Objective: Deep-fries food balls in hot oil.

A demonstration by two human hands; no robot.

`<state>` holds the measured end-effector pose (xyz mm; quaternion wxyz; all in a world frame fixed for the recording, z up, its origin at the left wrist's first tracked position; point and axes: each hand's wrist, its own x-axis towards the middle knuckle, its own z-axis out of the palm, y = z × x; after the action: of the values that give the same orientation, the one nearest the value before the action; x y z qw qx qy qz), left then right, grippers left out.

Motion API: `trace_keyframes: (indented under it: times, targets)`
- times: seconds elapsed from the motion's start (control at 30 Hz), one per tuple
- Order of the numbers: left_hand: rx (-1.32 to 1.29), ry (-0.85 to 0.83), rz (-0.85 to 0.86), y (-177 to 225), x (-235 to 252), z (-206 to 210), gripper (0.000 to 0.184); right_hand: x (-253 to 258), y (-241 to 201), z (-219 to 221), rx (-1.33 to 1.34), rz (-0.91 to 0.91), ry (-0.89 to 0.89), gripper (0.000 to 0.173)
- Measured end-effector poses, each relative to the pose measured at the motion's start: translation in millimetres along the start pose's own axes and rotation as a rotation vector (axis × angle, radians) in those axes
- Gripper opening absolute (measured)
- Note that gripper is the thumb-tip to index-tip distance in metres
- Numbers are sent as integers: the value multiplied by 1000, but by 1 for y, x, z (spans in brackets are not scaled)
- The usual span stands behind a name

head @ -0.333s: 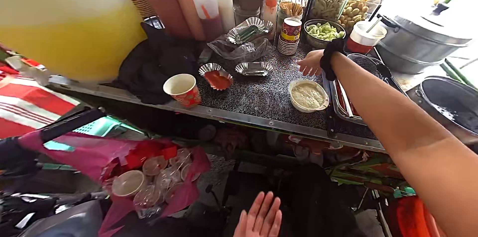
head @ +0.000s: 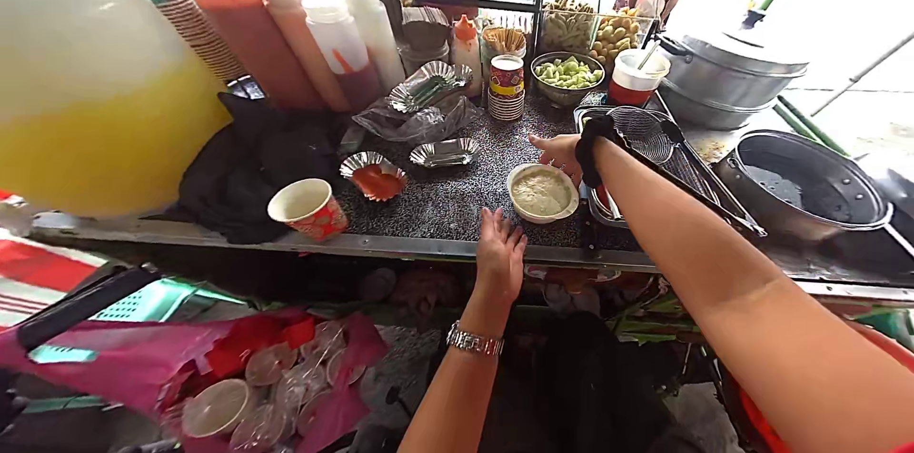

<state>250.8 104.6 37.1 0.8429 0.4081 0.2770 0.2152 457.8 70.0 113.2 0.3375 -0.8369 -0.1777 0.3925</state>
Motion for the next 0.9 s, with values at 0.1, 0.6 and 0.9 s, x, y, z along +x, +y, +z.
trace_keyframes:
  times: [0.1,0.6,0.9]
  targets:
    - [35,4,-14,2,15,4,75,-12,9,8,83,-44,2,77]
    - [-394,-136,292,-16,-45,-30,76,-129,19,32,199,-261,-389,95]
    - [-769,-107,72,-58,-111,-78,80,-95,43,-15,-769,-10,367,38]
